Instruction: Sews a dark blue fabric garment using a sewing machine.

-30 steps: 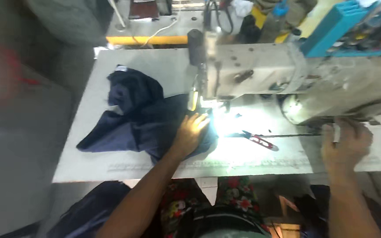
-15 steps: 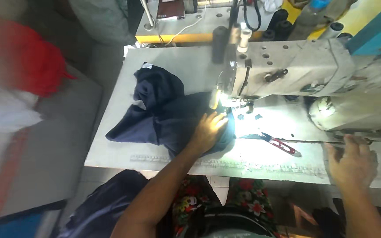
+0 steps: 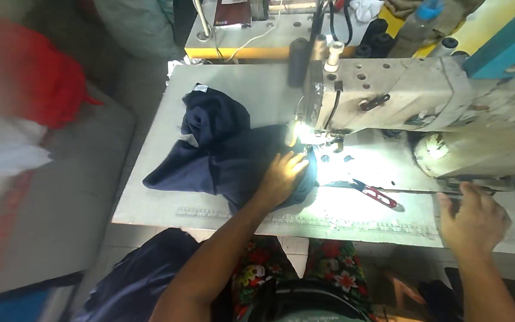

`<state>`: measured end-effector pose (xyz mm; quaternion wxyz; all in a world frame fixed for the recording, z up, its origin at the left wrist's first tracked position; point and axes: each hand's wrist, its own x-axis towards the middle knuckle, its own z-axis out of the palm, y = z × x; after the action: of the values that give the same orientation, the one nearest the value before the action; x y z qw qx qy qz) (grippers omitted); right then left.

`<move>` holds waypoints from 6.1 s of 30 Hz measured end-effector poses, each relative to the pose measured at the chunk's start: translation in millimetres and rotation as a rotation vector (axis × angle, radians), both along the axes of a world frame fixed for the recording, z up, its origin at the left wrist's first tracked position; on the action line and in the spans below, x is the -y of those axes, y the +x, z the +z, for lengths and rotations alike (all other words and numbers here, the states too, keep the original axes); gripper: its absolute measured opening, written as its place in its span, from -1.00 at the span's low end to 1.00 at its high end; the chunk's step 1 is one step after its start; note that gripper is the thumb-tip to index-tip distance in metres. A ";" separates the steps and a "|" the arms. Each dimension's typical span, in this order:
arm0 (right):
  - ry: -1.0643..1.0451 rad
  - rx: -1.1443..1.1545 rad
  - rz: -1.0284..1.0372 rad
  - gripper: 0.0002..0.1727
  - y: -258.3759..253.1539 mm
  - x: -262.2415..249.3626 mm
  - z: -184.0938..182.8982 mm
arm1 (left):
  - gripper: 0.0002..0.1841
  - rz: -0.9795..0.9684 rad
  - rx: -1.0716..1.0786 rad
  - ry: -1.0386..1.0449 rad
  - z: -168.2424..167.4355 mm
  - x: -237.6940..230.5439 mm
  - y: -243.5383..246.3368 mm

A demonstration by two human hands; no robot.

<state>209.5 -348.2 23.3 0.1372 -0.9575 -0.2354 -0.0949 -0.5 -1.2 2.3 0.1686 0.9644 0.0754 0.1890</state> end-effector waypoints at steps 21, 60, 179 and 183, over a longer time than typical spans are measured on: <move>0.146 0.088 0.457 -0.55 -70.0 -104.2 50.7 | -0.71 -0.088 -0.114 -0.096 26.7 -5.6 -16.1; 0.353 -0.037 0.913 -0.72 -133.0 -144.1 -15.3 | -0.52 -0.023 -0.230 0.094 42.2 3.9 -37.5; 0.336 0.005 0.845 -0.71 -159.8 -126.1 -13.2 | -0.80 0.016 -0.187 -0.101 34.9 1.1 -29.7; 0.315 0.002 0.844 -0.71 -157.3 -128.4 -11.2 | -0.82 0.030 -0.182 -0.103 38.3 -1.2 -26.0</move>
<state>52.3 -219.8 12.1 0.3078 -0.7450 -0.5881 -0.0663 -26.6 0.0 40.6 0.2075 0.9664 0.1145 0.0990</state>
